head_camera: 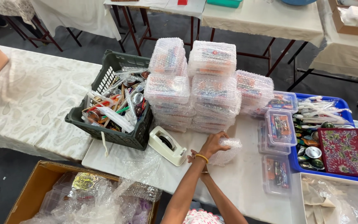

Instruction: Wrap small plastic containers in bubble wrap and secure them with tape.

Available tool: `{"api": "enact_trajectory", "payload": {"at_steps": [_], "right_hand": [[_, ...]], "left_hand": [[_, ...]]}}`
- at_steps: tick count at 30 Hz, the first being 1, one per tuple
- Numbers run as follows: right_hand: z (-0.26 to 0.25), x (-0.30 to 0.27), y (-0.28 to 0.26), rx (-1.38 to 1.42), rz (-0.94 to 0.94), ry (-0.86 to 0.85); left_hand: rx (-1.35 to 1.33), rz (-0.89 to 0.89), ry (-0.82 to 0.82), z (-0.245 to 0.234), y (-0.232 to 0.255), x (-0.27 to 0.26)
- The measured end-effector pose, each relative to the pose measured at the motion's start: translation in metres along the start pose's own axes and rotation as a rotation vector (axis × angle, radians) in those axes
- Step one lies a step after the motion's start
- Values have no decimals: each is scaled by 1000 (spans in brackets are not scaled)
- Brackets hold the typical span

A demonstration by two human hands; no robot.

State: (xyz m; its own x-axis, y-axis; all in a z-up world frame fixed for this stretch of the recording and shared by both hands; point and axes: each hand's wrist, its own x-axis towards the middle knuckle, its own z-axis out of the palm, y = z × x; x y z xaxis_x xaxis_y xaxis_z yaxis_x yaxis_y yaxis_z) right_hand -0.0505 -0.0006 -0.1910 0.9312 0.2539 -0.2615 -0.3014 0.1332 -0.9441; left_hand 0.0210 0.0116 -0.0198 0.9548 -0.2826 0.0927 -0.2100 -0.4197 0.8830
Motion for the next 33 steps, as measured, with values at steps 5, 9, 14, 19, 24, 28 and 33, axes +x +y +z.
{"api": "enact_trajectory", "payload": {"at_steps": [5, 9, 14, 19, 24, 28, 33], "right_hand": [[-8, -2, 1, 28, 100, -124], [-23, 13, 5, 253, 73, -306], [-25, -20, -32, -174, -69, -178], [-88, 10, 142, -593, -216, -39], [-92, -64, -12, 118, -260, -92], [-105, -77, -88, 93, -424, 158], [-95, -59, -140, 194, -515, 362]], "left_hand": [[-71, -23, -8, -6, 0, -4], [-57, 5, -8, -10, 4, -6], [-147, 36, -7, -9, -6, -2], [-154, -8, -13, -21, -6, -1], [-192, 60, 80, -21, -23, -2], [-156, 91, 107, -18, -20, -12], [-131, 94, 169, -16, -17, -12]]}}
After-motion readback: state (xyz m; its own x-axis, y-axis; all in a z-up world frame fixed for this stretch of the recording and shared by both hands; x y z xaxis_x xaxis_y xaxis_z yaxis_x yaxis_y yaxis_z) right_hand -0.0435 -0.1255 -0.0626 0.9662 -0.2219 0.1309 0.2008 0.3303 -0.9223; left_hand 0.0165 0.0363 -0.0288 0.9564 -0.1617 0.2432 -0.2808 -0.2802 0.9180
